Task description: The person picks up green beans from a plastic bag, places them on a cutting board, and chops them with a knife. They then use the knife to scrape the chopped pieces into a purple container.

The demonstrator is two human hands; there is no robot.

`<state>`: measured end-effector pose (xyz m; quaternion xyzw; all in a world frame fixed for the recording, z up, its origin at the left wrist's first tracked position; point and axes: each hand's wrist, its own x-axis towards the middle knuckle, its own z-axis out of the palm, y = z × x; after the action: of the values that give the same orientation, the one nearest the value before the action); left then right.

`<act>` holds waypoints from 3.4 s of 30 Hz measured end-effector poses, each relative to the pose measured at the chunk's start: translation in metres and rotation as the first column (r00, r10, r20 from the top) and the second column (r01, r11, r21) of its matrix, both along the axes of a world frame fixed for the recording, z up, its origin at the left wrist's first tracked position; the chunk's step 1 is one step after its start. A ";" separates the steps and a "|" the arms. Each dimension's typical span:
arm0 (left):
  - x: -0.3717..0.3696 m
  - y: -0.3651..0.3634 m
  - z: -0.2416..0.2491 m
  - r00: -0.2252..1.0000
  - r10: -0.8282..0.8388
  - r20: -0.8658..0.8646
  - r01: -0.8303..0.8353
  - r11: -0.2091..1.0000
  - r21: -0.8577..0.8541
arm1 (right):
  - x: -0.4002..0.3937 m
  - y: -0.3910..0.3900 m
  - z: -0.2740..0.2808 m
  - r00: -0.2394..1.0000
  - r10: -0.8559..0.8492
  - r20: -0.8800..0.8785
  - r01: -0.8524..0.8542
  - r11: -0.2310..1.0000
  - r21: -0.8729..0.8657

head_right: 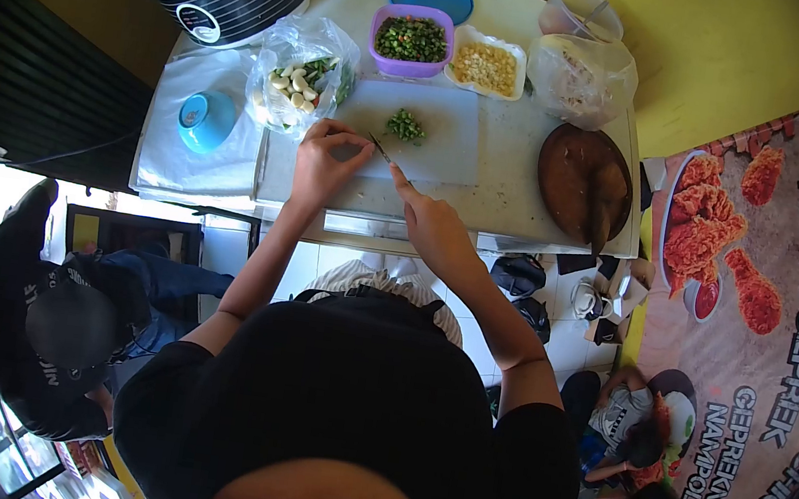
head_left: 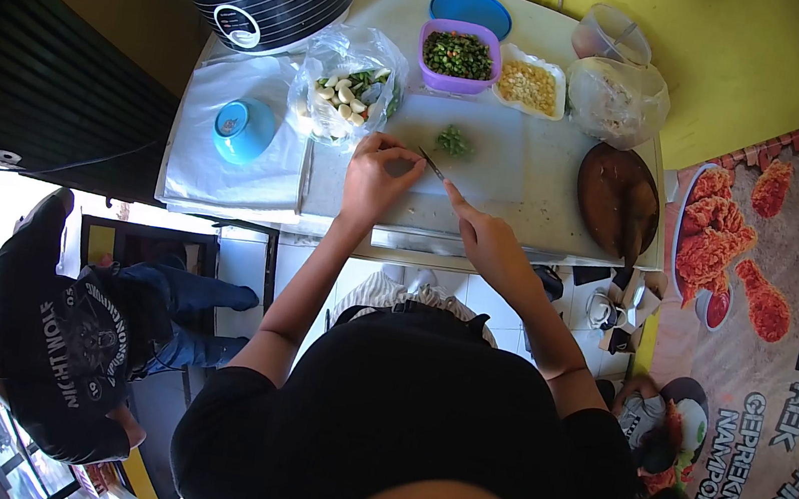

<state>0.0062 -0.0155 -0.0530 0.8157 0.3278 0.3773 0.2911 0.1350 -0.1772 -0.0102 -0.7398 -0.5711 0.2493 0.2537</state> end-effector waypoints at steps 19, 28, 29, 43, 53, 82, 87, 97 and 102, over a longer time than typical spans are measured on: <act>0.006 0.006 -0.001 0.997 -0.045 -0.060 0.047 0.998 0.039 | 0.025 -0.013 -0.028 0.896 0.060 -0.439 0.018 0.985 0.171; 0.015 -0.004 0.012 0.995 -0.096 0.024 0.093 0.992 0.084 | 0.023 -0.005 -0.015 0.822 -0.076 -0.564 0.158 0.983 0.099; 0.012 -0.003 0.018 0.994 -0.083 0.064 0.080 0.995 0.052 | 0.021 -0.005 -0.018 0.826 -0.055 -0.561 0.138 0.985 0.106; -0.073 0.066 0.042 0.965 0.103 -0.239 -0.062 0.983 0.176 | 0.032 0.001 -0.014 0.841 -0.052 -0.539 0.094 0.994 0.051; -0.055 0.098 0.059 0.976 0.007 -0.219 0.030 0.986 0.164 | 0.036 0.015 -0.011 0.837 -0.026 -0.547 0.081 0.994 0.078; -0.031 0.137 0.054 0.838 0.062 -0.542 0.085 0.967 0.242 | 0.035 0.059 0.007 0.882 0.036 -0.469 -0.010 0.998 0.058; -0.039 0.129 0.063 0.950 -0.015 -0.313 0.030 0.998 0.046 | 0.037 0.050 -0.003 0.891 0.047 -0.451 0.009 0.993 0.121; -0.041 0.094 0.070 0.960 -0.278 0.046 0.274 0.881 -0.385 | 0.039 0.027 -0.005 0.893 -0.009 -0.450 0.055 0.994 0.091; -0.020 0.060 0.058 0.897 -0.430 -0.098 0.379 0.865 -0.330 | 0.042 0.023 -0.007 0.899 -0.048 -0.436 0.070 0.997 0.033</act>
<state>-0.0140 0.0447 0.0047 0.8408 0.2260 0.1828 0.4567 0.1775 -0.1540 -0.0173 -0.6763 -0.4833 0.3864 0.3997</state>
